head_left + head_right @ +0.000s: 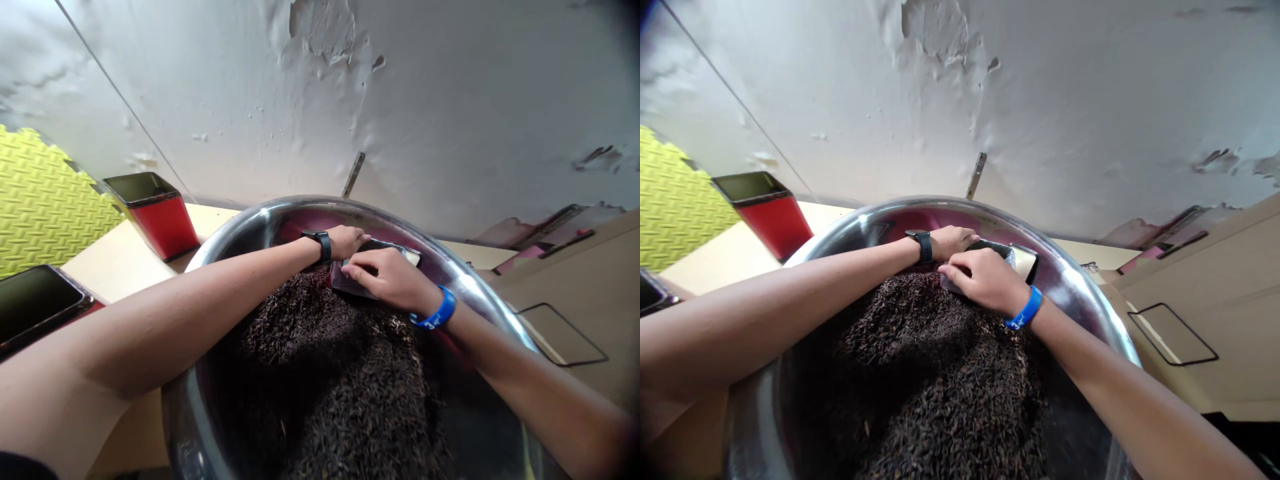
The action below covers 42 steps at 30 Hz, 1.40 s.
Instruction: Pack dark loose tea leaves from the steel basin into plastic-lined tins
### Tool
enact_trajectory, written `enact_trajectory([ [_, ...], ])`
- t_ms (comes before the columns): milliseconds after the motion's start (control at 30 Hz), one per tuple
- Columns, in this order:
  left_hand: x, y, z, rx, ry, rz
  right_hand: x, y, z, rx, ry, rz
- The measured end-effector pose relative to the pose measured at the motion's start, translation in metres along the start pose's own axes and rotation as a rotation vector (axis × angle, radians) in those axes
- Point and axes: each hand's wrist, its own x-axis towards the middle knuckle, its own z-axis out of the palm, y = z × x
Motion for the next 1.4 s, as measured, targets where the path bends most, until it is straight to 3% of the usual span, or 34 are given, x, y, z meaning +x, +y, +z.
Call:
enact_trajectory([
  [100,0.000,-0.001,0.001,-0.003,0.025,-0.001,-0.001,-0.018,0.008,0.157,-0.092,-0.185],
  [233,-0.001,-0.002,0.002,0.009,0.034,0.012,-0.001,-0.019,0.033,0.237,-0.334,-0.302],
  [333,-0.001,-0.002,0.001,0.008,0.024,0.015,-0.002,-0.010,0.049,0.270,-0.472,-0.265],
  [667,-0.002,-0.001,0.000,0.004,0.013,0.019,-0.005,0.008,0.074,0.155,-0.628,-0.097],
  [867,-0.002,-0.001,0.000,0.007,0.013,0.024,-0.005,0.003,0.076,0.229,-0.739,-0.021],
  [1133,-0.001,-0.002,0.001,0.006,0.014,0.022,-0.006,-0.004,0.075,0.331,-0.828,-0.026],
  [1400,0.000,-0.002,0.001,0.003,0.011,0.013,-0.007,-0.018,0.050,0.501,-0.877,-0.208],
])
